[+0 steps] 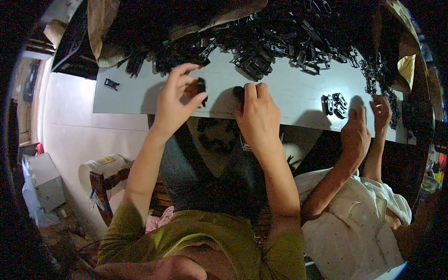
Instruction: Assembling small black plastic components at a workbench.
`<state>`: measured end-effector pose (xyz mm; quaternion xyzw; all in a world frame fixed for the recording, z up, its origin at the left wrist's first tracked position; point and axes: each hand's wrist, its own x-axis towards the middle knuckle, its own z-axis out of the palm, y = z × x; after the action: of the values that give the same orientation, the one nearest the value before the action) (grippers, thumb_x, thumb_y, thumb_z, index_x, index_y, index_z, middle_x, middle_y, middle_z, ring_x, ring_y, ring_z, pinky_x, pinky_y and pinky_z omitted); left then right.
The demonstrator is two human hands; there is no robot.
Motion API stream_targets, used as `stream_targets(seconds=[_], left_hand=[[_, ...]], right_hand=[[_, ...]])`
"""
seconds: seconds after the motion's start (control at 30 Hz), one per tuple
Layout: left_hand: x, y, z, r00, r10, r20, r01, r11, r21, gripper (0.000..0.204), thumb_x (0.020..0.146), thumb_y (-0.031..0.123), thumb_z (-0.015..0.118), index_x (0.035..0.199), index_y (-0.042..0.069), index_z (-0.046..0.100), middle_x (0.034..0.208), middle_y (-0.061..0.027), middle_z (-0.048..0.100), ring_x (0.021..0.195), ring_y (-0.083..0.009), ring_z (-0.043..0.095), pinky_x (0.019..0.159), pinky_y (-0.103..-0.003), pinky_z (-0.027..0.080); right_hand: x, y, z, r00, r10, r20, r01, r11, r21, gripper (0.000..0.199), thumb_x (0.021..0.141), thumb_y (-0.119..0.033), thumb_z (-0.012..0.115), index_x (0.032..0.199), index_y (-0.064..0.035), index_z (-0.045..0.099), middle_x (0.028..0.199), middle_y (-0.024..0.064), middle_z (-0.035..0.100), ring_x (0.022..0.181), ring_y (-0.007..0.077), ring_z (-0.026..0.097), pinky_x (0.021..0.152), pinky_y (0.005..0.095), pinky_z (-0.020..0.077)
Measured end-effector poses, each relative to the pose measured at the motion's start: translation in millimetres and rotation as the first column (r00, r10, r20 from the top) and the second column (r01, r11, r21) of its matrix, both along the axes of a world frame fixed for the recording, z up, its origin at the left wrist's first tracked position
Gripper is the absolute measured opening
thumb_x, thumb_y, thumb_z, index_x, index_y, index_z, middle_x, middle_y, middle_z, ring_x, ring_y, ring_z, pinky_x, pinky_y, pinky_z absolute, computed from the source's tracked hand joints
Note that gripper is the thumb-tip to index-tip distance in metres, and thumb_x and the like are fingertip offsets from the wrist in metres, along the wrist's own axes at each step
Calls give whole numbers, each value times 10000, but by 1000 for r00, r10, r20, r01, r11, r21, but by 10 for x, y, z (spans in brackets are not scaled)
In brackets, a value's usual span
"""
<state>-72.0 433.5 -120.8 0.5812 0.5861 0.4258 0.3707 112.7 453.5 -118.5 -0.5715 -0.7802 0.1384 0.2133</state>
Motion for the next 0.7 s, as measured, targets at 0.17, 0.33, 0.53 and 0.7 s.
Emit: stream_targets(seconds=[0.17,0.33,0.53,0.7], left_hand=[[-224,-257,-134,991,-76,108,83,995,-61,310,785,-53,668,1084,6,611,996,-71,636,897,-97,601,759,-227,487],[-208,-330,-57,996,-77,35,80,990,-117,297,764,-78,666,1055,-23,639,986,-49,649,882,-86,605,753,-226,492],[-69,-389,-78,996,-51,76,52,999,-10,347,776,-85,645,1115,-15,620,1021,-82,660,905,-108,607,794,-252,501],[-34,-406,-34,985,-74,154,58,993,106,348,777,2,700,1115,-13,620,1029,-85,664,903,-115,609,788,-249,493]], right_hand=[[-60,-21,16,903,269,-334,-295,955,-29,298,663,-6,633,956,-13,579,922,134,546,808,337,575,692,374,478],[-160,-99,92,859,325,-396,-365,931,-28,347,643,37,628,985,-12,590,894,127,536,777,308,576,665,341,481],[-204,-192,83,873,391,-292,-394,918,48,345,666,45,653,1004,-9,604,933,123,525,763,301,577,661,354,484],[-127,-223,165,822,239,-516,-351,927,-131,319,711,-89,762,945,40,589,875,100,514,643,167,509,563,273,419]])
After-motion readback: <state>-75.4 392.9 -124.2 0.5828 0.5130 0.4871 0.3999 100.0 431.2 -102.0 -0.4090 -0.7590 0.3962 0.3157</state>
